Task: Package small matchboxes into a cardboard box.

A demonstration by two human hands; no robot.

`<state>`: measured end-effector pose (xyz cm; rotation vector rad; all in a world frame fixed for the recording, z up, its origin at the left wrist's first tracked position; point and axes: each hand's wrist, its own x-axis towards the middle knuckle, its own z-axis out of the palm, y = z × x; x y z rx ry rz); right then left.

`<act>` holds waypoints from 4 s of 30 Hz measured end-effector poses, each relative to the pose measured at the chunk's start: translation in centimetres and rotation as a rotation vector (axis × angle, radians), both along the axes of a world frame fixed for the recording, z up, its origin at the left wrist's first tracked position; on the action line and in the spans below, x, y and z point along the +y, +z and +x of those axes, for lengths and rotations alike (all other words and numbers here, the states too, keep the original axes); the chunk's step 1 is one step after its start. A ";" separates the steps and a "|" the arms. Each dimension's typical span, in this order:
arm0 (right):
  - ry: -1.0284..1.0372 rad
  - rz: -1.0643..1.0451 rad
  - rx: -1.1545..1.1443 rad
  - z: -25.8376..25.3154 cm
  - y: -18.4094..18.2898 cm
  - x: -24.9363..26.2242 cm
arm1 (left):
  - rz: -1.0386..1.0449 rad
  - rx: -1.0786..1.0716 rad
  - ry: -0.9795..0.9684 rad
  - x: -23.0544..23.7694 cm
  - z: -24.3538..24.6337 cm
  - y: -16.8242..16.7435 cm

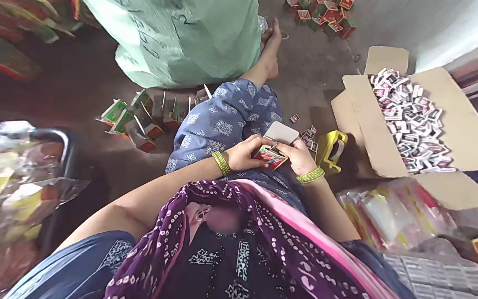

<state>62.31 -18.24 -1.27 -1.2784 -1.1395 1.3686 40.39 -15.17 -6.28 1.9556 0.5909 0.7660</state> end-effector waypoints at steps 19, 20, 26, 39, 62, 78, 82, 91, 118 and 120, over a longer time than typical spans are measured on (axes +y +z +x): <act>0.319 0.800 -0.700 0.9 2.0 -0.1 | -0.192 -0.182 0.145 -0.2 0.2 0.5; 0.322 0.832 -0.740 0.8 1.9 -0.2 | -0.187 -0.178 0.141 -0.2 0.2 0.5; 0.338 0.829 -0.655 1.2 2.3 0.4 | -0.183 -0.182 0.123 0.0 0.2 0.1; 0.418 0.854 -0.838 1.5 1.7 -0.2 | -0.291 -0.147 0.162 0.1 0.2 0.2; -0.438 -0.394 -1.040 21.7 -4.1 -6.0 | -0.237 -0.231 0.210 -0.1 0.0 0.0; -0.654 -0.473 -0.582 22.2 -6.2 -4.3 | -0.268 -0.251 0.198 -0.3 -0.2 0.0; -0.671 -0.496 -0.407 21.7 -4.9 -5.6 | -0.242 -0.231 0.203 -0.2 -0.3 0.0; -0.554 -0.556 -0.716 20.0 -6.0 -7.9 | -0.265 -0.234 0.211 -0.3 -0.1 0.0; -0.032 0.025 -0.032 -1.3 2.1 -1.9 | -0.107 -0.198 0.254 -0.5 0.3 0.8; -0.070 0.009 -0.048 -2.1 1.5 -1.5 | -0.106 -0.202 0.255 -0.5 0.3 0.8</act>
